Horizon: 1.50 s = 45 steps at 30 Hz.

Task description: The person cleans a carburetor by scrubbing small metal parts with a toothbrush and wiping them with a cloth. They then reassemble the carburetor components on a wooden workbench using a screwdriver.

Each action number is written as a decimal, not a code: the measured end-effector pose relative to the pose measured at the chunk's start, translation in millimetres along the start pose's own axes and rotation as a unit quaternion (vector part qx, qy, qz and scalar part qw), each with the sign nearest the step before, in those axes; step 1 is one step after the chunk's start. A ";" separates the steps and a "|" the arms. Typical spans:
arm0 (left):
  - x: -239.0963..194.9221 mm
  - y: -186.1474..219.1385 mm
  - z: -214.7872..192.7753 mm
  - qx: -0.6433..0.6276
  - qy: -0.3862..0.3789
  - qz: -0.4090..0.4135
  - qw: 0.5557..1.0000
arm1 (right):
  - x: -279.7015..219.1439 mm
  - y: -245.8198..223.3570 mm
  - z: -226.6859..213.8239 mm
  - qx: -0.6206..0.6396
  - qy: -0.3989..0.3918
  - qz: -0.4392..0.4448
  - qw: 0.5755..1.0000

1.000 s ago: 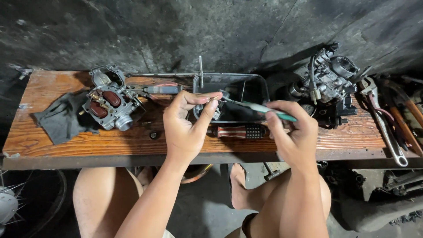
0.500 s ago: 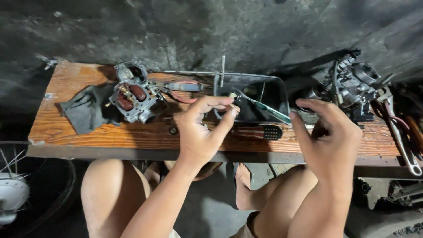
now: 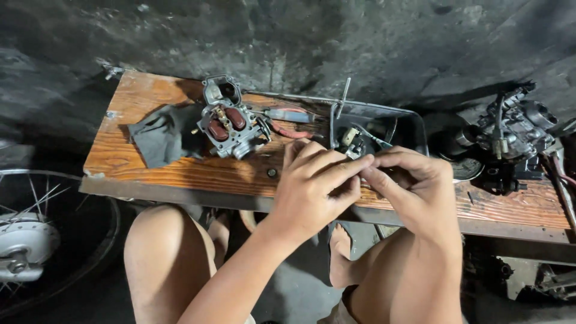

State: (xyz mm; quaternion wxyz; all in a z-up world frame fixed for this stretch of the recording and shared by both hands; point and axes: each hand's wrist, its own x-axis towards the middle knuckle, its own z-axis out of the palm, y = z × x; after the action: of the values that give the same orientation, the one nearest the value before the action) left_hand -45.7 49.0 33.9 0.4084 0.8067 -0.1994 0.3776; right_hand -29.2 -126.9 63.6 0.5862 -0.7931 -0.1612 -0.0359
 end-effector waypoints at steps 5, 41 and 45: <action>10.3 -7.7 -48.8 0.010 -0.043 0.005 0.999 | 5.2 18.0 21.4 0.069 0.003 -0.003 0.998; -10.6 -2.2 -172.8 -0.151 0.141 -0.148 0.967 | -11.1 -36.5 145.3 0.228 0.005 -0.057 0.972; -11.5 7.5 -144.3 -0.255 0.084 -0.202 0.942 | -16.1 -30.0 140.3 0.260 0.044 -0.041 0.964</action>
State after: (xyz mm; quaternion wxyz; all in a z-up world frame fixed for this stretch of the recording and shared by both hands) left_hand -122.1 161.6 83.9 0.6834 0.6642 -0.0873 0.2901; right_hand -71.9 9.6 43.7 0.7769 -0.6036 -0.1712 -0.0518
